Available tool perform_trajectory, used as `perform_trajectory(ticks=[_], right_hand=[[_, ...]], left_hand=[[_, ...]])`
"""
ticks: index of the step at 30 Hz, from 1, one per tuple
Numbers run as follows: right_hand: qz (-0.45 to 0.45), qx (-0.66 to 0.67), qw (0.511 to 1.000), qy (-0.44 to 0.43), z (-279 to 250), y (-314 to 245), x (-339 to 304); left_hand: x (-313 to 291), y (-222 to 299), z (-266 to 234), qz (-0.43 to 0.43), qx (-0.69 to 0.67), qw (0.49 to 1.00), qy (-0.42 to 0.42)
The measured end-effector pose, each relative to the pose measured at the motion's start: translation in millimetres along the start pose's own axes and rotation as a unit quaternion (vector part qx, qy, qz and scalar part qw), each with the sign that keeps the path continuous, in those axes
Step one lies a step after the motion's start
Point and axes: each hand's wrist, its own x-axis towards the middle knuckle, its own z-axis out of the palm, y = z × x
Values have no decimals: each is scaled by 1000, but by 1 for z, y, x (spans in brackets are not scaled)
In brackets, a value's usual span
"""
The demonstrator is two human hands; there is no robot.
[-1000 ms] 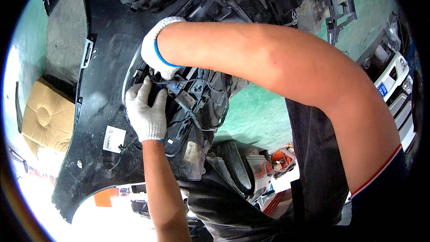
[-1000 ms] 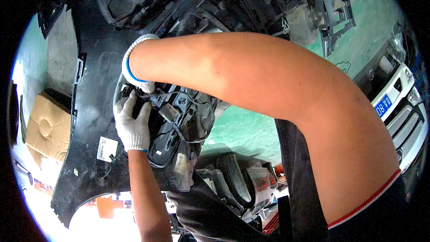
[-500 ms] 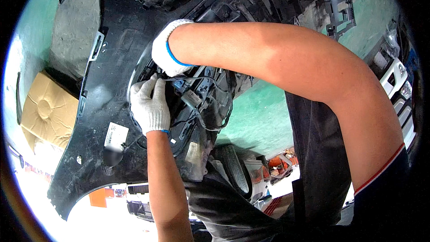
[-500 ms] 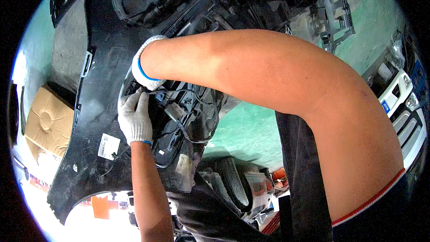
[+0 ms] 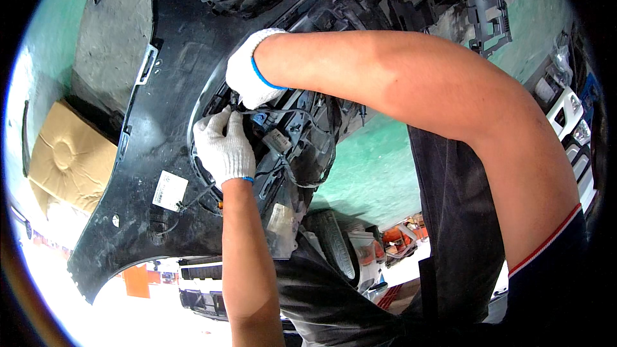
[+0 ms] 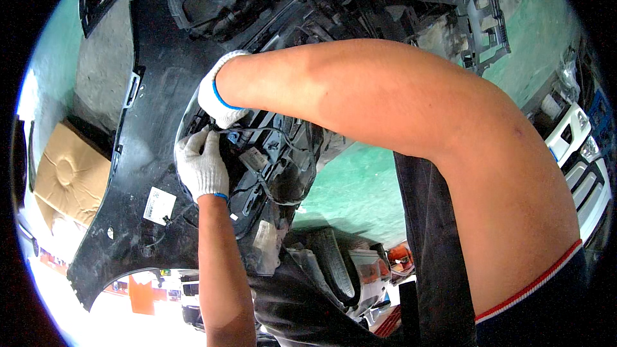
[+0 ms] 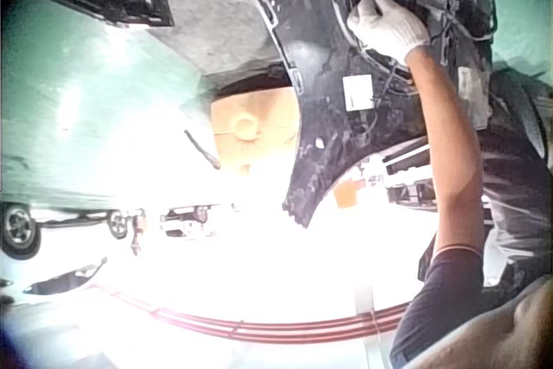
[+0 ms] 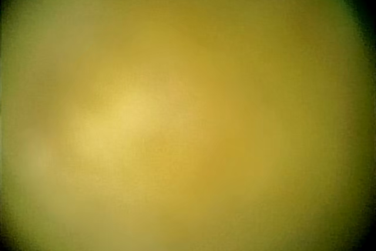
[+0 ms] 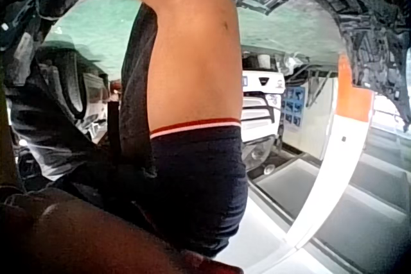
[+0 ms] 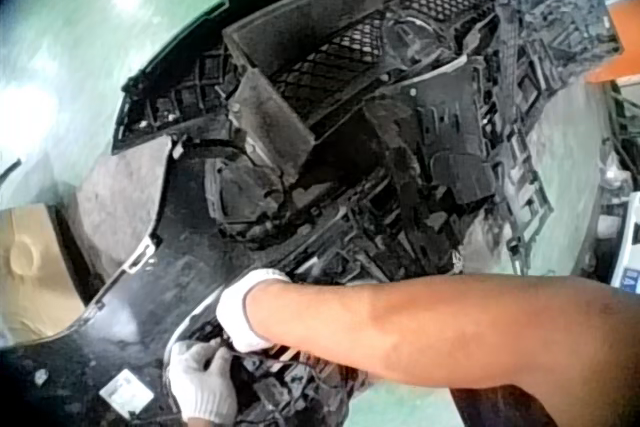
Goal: The person cleans a car bumper with a cloth, puts on gloves, and then attaches a black plastic bracket to the back of the bumper. They then connect a wiring harness to the bumper assembly.
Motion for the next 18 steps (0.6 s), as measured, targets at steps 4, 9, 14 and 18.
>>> perform_trajectory(ticks=[4,9,14,18], right_hand=[[2,25,999,23,-2,-22,-6],[21,1,999,-39,-3,6,-2],[58,15,998,19,0,9,-21],[26,-18,998,51,15,13,-14]], left_hand=[[-1,0,0,-31,-2,999,-10],[2,1,-8,10,-17,999,-30],[1,5,-11,-34,-45,997,-46],[3,-2,-8,-21,-56,997,-53]])
